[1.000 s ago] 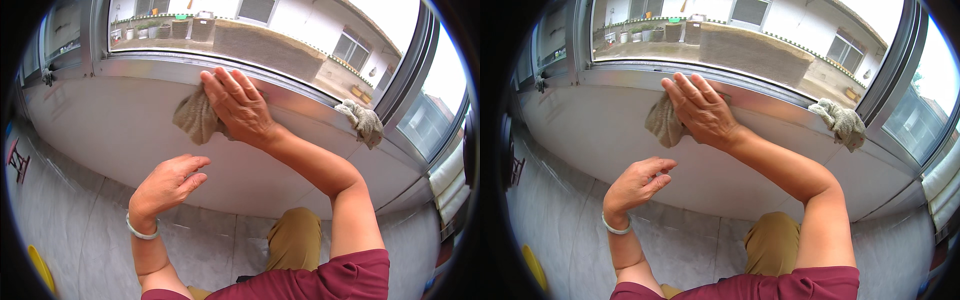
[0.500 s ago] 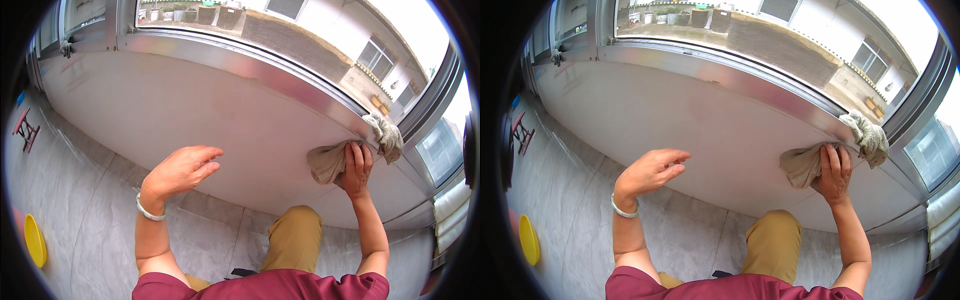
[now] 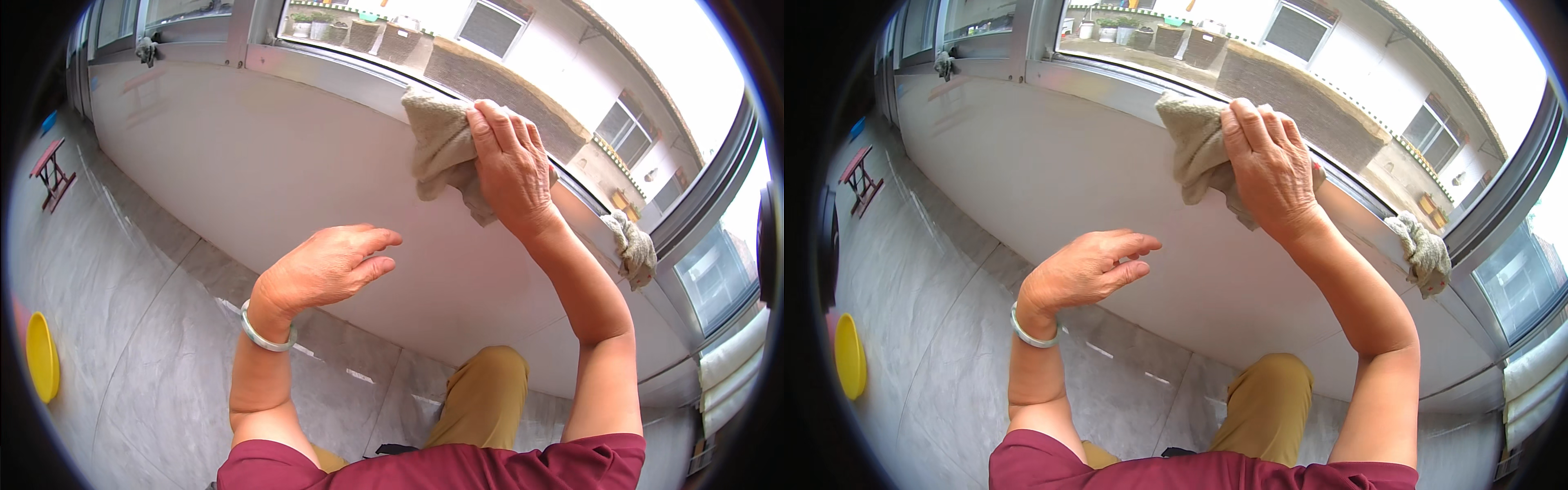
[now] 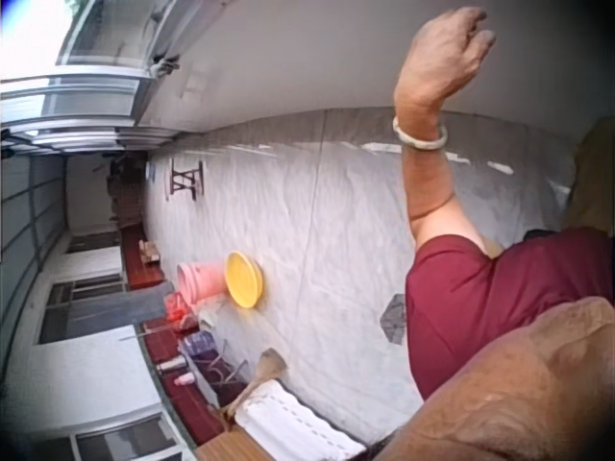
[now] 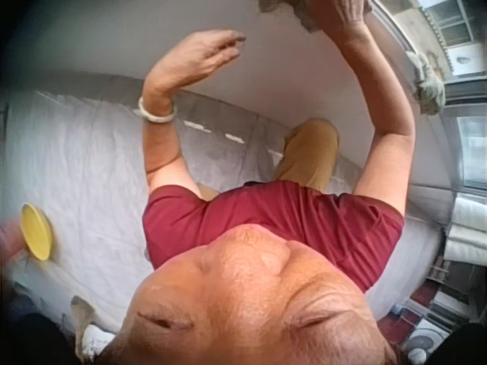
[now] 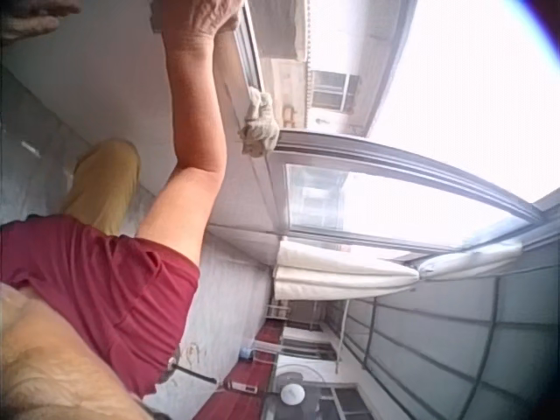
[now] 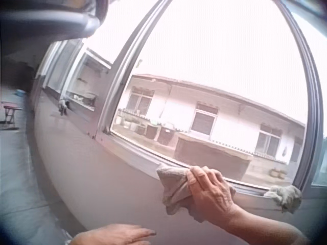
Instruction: The person kneels on the floor and wipes a white tiled wall with a cloth. They move along the wall, cleaning different sections and the window frame.
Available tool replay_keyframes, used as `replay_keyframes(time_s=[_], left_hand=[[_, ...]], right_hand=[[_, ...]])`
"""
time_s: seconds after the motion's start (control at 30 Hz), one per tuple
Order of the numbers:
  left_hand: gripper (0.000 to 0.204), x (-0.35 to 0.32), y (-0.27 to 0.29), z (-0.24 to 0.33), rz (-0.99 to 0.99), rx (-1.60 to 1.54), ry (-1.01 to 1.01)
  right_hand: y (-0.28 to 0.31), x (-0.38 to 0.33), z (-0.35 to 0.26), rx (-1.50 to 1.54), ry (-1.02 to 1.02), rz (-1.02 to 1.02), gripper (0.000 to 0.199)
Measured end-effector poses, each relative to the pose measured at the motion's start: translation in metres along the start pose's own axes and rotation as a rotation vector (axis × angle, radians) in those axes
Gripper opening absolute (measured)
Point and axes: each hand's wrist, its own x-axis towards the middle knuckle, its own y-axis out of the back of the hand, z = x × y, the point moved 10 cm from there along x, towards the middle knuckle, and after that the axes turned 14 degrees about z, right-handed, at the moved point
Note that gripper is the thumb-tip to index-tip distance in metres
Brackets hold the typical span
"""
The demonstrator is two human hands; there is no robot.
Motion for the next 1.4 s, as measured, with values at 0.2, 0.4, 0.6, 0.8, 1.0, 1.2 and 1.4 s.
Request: replay_keyframes(time_s=[0.2, 0.4, 0.6, 0.8, 1.0, 1.2, 1.4], left_hand=[[0.033, -0.015, 0.012, -0.023, 0.002, -0.011, 0.067], [0.033, -0.019, 0.022, -0.037, 0.042, -0.007, 0.058], [0.033, -0.022, 0.037, -0.038, 0.062, -0.073, 0.140], [0.032, -0.024, 0.046, -0.047, 0.093, -0.035, 0.185], [0.031, -0.018, 0.047, -0.033, 0.123, -0.054, 0.138], [0.031, -0.030, 0.063, -0.021, 0.163, -0.081, 0.013], [0.031, -0.045, 0.088, -0.030, 0.161, -0.226, 0.077]], right_hand=[[-0.011, 0.006, -0.004, -0.015, -0.065, 0.029, 0.043], [-0.073, 0.060, -0.044, -0.005, -0.021, 0.056, 0.035], [-0.127, 0.103, -0.072, 0.020, -0.071, 0.057, 0.017], [-0.174, 0.157, -0.108, 0.035, -0.101, 0.098, 0.020], [-0.208, 0.192, -0.125, 0.128, -0.277, 0.130, 0.023], [-0.208, 0.192, -0.115, 0.144, -0.347, -0.023, 0.022], [-0.203, 0.188, -0.116, 0.088, -0.316, -0.060, 0.028]])
